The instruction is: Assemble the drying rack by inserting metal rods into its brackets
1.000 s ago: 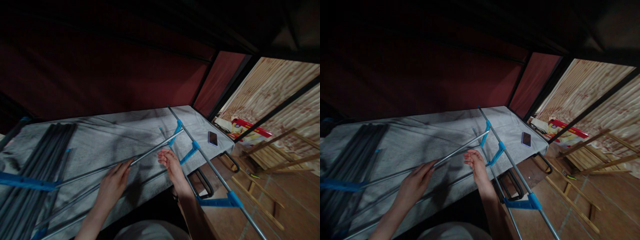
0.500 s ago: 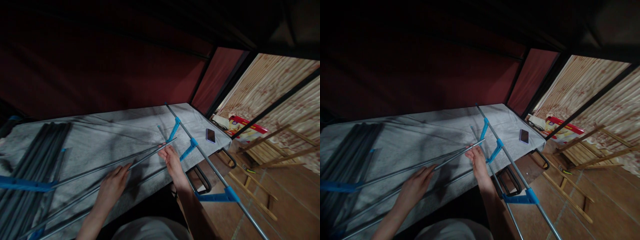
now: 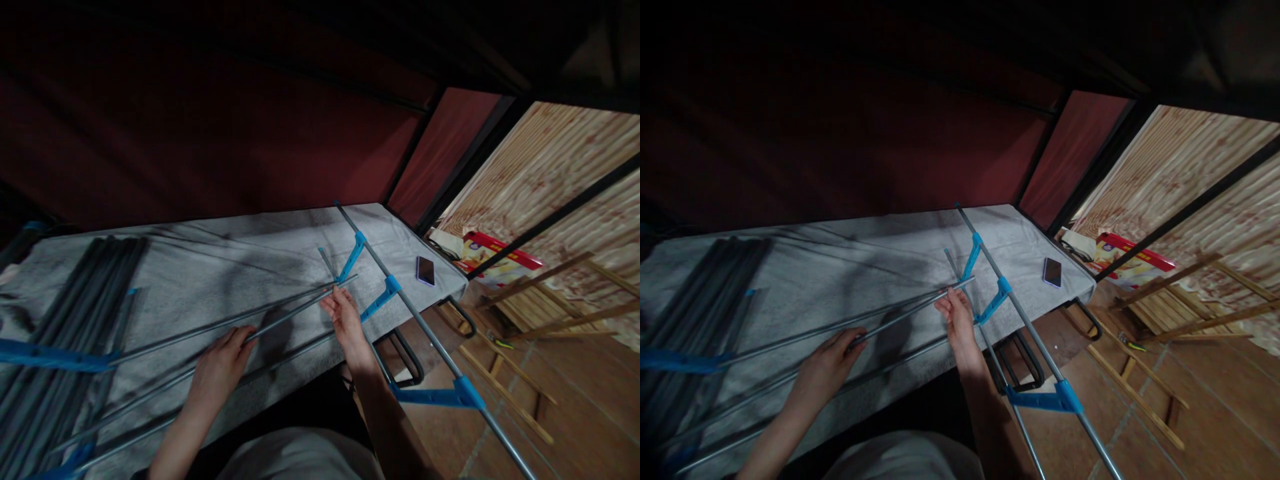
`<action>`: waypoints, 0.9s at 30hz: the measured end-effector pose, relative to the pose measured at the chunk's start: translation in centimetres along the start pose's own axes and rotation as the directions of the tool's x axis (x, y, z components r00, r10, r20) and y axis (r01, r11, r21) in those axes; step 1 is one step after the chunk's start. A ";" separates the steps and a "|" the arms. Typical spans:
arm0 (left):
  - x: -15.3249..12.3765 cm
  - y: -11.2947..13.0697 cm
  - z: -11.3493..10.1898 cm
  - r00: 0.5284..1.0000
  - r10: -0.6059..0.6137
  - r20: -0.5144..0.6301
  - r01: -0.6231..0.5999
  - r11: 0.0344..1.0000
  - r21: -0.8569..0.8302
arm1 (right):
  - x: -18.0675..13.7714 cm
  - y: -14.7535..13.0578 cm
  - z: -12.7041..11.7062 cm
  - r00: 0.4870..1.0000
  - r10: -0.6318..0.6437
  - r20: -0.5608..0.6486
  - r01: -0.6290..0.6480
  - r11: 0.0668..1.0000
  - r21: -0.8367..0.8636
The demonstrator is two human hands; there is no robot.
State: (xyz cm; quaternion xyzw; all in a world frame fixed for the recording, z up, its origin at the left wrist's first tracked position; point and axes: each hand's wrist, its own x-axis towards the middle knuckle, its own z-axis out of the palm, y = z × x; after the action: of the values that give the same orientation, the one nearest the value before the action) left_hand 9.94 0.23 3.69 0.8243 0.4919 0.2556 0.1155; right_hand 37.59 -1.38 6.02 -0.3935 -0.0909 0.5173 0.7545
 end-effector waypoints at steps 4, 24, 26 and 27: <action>-0.3 -0.6 -0.3 0.995 -0.086 0.045 0.086 0.996 -0.007 | 0.5 0.3 -0.8 0.998 -0.010 -0.062 0.008 1.000 -0.026; -0.7 -1.1 -0.7 0.988 -0.096 0.124 0.093 0.995 0.036 | 0.8 1.0 -1.4 0.999 0.049 0.006 -0.049 0.997 -0.056; -0.8 -1.2 -0.5 0.983 -0.110 0.144 0.107 0.994 0.031 | 1.0 1.1 -1.7 0.999 0.053 -0.007 -0.053 0.997 -0.061; -0.9 -1.2 -0.4 0.982 -0.113 0.154 0.110 0.994 0.027 | 1.0 1.2 -1.8 0.999 0.049 -0.019 -0.051 0.997 -0.063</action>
State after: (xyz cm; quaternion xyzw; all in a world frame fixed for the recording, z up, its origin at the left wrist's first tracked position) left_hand 8.45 0.01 3.24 0.8138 0.5292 0.1791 0.1602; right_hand 38.24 -1.23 3.69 -0.4237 -0.0909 0.5295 0.7293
